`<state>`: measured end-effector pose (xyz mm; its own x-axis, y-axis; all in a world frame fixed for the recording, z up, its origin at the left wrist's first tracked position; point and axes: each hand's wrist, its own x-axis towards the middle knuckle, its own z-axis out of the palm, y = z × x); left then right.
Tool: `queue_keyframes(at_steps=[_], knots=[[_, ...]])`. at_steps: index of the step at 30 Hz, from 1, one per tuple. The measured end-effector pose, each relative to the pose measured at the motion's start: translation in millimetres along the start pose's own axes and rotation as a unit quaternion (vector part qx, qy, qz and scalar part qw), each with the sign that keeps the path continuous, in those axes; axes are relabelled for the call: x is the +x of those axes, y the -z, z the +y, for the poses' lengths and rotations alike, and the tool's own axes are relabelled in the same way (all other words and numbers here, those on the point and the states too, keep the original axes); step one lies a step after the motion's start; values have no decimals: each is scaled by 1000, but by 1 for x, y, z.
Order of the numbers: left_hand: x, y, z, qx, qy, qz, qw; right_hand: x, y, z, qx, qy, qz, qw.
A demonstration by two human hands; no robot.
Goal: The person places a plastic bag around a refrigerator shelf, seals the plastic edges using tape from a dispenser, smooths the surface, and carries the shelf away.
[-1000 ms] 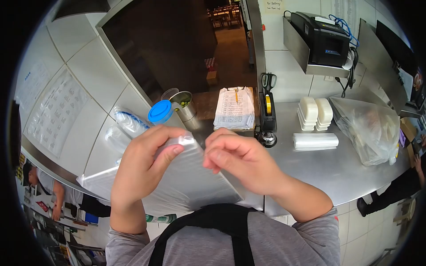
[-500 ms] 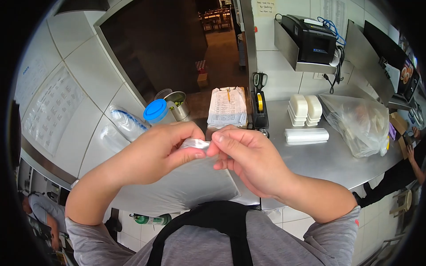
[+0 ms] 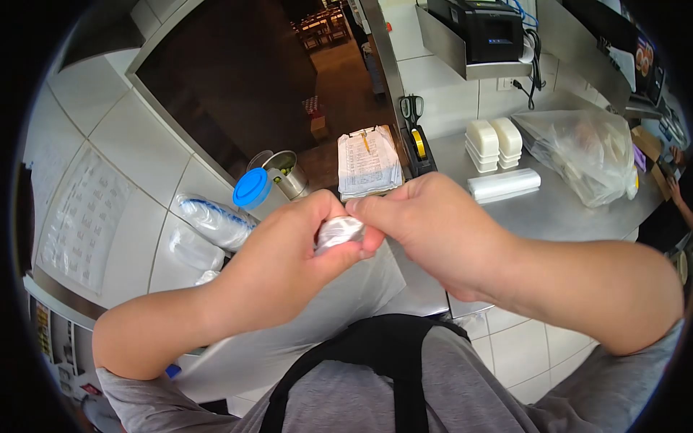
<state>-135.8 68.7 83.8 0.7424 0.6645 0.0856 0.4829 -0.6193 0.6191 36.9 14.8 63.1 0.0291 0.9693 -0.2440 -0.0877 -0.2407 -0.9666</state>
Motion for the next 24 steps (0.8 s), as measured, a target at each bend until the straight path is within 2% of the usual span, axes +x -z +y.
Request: queue_keyframes(at_steps=[1,3,4,5,7,10,12,13,15,18,19,21,23,24], knots=[[0,-1,0,3,-1,-7,1000,1,2,-3,7,-1,4,1000],[-1,-2,4,-2,-8,-11,1000,3,9,-13,-171,-85,0,982],[-2,-3,7,-3,-9,-17,1000,-2,7,-30,-261,-150,2,954],[-4,-3,10,-20,7,-34,999,0,10,-31,-257,-154,7,954],[-5,-3,14,-39,17,-56,998,0,13,-34,-331,-207,-87,917],[-5,-4,14,-53,23,-67,996,-6,7,-48,-340,-220,-101,909],[-4,-4,9,-138,42,-51,988,-6,4,-51,-346,-232,-106,903],[-4,-7,3,-138,41,-51,988,-5,3,-50,-338,-233,-106,906],[0,-11,-3,-57,-162,72,982,-3,3,-48,-332,-235,-105,908],[4,-7,-4,-43,-205,51,976,-3,4,-42,-306,-250,-89,914],[5,-6,-3,-44,-205,50,976,-6,3,-39,-263,-230,-74,934],[5,-4,-1,-121,-118,21,985,-9,2,-33,-220,-213,-61,950],[9,0,-5,-111,-108,22,988,-11,3,-26,-137,-164,-31,976],[10,1,-8,-99,-98,23,990,-12,4,-22,-138,-165,-32,976]])
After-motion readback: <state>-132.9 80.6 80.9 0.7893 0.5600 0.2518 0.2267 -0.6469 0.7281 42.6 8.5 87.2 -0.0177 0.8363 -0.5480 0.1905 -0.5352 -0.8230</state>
